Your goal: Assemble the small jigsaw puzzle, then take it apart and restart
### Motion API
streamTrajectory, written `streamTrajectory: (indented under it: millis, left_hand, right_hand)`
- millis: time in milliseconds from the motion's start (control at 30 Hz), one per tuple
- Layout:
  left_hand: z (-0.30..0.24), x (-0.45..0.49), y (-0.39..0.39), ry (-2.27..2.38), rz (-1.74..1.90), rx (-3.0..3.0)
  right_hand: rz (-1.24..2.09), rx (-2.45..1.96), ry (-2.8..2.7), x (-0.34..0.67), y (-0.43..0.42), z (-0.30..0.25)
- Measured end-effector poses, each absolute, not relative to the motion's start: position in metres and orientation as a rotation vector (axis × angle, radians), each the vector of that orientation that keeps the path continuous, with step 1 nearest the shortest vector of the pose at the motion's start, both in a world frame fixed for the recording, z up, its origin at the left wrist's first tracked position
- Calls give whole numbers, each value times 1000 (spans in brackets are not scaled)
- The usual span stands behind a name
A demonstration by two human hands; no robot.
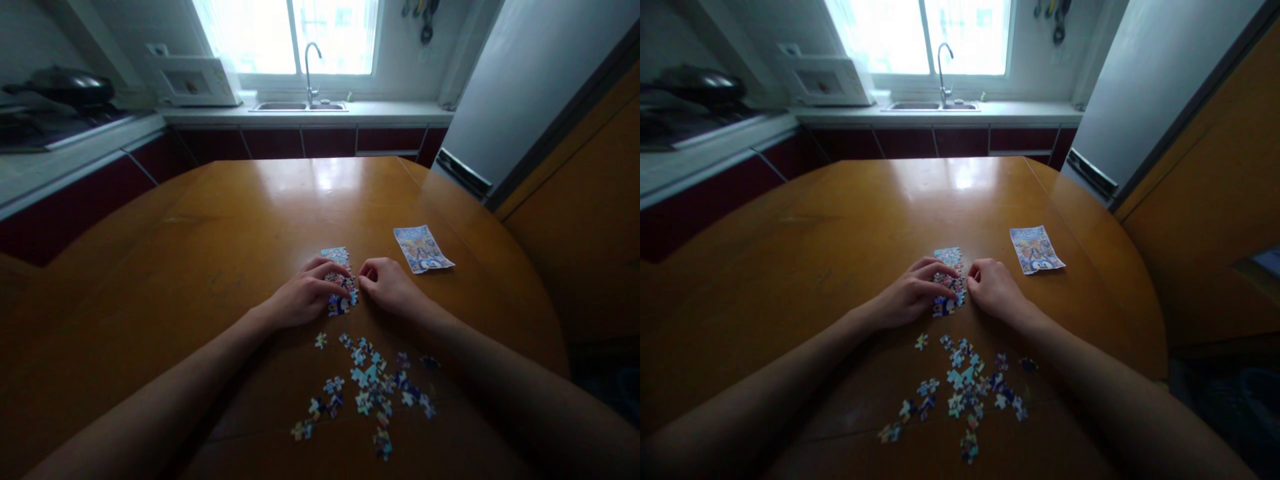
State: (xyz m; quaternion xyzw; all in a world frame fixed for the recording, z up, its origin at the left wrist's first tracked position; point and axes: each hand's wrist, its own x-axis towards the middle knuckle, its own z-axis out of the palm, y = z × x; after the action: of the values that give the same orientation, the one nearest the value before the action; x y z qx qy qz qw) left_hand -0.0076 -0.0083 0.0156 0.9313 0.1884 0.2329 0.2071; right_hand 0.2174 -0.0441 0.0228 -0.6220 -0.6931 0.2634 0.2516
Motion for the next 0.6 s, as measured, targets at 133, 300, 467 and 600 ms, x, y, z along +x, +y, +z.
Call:
streamTrajectory:
  millis: [133,300,467,600]
  left_hand:
    - [18,-8,-9,514,661,2561]
    - [16,-8,-7,489,642,2593]
    - [11,-8,-5,484,650,2609]
    - [9,-9,-5,493,651,2601]
  right_hand:
    - [711,-1697,-1889,218,-44,23]
    - [734,-1697,-1890,218,-44,23]
    - [693,-1705,-1904,217,-44,24]
    - [694,-1722,-1914,217,-45,25]
